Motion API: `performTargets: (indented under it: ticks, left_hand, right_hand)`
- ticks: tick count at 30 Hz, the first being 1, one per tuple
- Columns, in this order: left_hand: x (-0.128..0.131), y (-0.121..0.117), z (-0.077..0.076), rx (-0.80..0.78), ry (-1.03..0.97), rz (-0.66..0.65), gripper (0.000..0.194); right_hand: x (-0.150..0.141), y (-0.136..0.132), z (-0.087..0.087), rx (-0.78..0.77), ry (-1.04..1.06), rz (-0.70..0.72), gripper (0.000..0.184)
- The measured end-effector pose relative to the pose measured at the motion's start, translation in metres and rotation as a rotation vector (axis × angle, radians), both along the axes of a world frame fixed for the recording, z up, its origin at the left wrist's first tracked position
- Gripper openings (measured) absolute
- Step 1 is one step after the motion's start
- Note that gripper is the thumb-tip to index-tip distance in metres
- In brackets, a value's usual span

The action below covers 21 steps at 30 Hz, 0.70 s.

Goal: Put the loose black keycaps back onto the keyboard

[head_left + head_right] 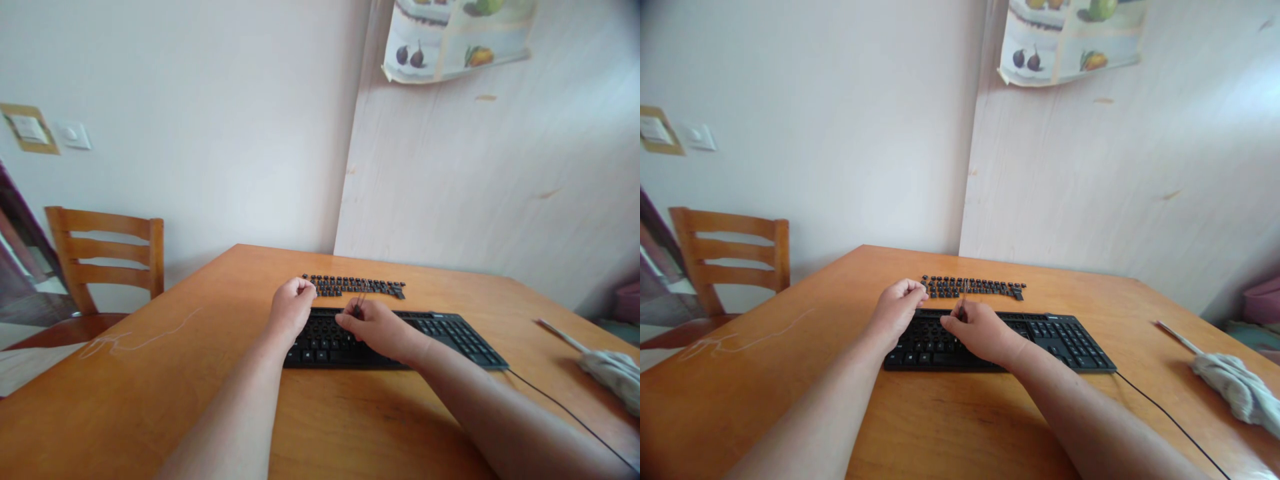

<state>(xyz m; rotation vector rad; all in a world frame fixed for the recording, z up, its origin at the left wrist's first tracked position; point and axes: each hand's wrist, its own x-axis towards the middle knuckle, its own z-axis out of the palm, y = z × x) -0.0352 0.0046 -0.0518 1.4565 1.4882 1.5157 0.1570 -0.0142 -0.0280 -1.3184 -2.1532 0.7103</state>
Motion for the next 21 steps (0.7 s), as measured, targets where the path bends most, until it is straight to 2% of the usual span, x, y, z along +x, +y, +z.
performTargets:
  ticks: [3, 7, 13, 18, 21]
  left_hand:
    - [0.003, -0.002, 0.001, 0.026, 0.038, -0.052, 0.017]
    - [0.007, -0.006, 0.003, 0.024, 0.074, -0.143, 0.018]
    - [0.009, -0.008, 0.002, -0.025, 0.131, -0.16, 0.019]
    - [0.008, -0.007, 0.003, -0.043, 0.173, -0.152, 0.018]
    - [0.01, -0.008, 0.005, -0.035, 0.168, -0.17, 0.016]
  right_hand:
    - [-0.002, 0.001, -0.002, -0.057, 0.07, -0.035, 0.04]
    - [-0.003, 0.003, -0.008, -0.103, 0.149, -0.082, 0.048]
    - [-0.005, 0.005, -0.014, -0.144, 0.275, -0.206, 0.048]
    - [0.001, 0.01, -0.01, -0.281, 0.521, -0.288, 0.046]
    - [0.004, 0.01, -0.007, -0.243, 0.617, -0.286, 0.045]
